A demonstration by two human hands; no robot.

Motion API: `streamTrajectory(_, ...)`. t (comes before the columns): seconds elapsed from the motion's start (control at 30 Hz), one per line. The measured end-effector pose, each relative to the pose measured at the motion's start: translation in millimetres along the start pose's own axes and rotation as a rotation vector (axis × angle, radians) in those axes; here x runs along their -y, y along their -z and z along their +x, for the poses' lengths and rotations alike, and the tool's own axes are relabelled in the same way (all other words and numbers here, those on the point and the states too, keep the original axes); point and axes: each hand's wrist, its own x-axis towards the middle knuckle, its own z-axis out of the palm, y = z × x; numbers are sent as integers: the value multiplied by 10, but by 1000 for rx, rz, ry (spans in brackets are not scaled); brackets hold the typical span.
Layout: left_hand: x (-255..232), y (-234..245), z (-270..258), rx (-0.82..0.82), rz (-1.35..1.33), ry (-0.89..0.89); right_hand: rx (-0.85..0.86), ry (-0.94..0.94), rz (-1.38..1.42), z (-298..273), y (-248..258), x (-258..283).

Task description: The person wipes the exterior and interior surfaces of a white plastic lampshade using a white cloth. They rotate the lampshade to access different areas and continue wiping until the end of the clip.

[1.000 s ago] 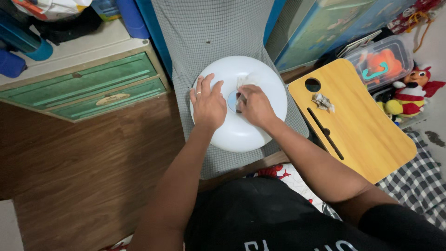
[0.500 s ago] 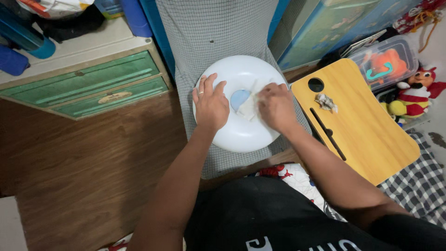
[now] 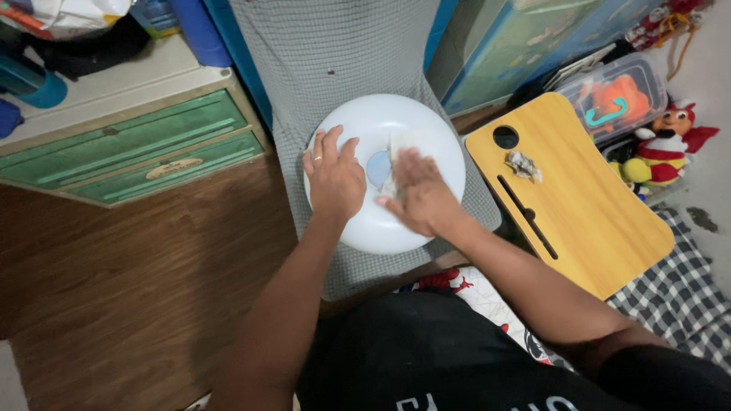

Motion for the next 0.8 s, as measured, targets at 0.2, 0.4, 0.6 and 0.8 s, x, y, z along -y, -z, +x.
streamTrajectory(0.2,63,-83,13,-37,18,11,44,99,53,204,-122,136)
streamTrajectory(0.4,27,-47,-29,-36,3,2,256,173,155,34,78,183)
streamTrajectory(0.6,-29,31,-4,4,19,1,209,148,25,-275,352,-116)
streamTrajectory(0.8,-28,38,-10,5,-2,18,118,129,77,131,146,45)
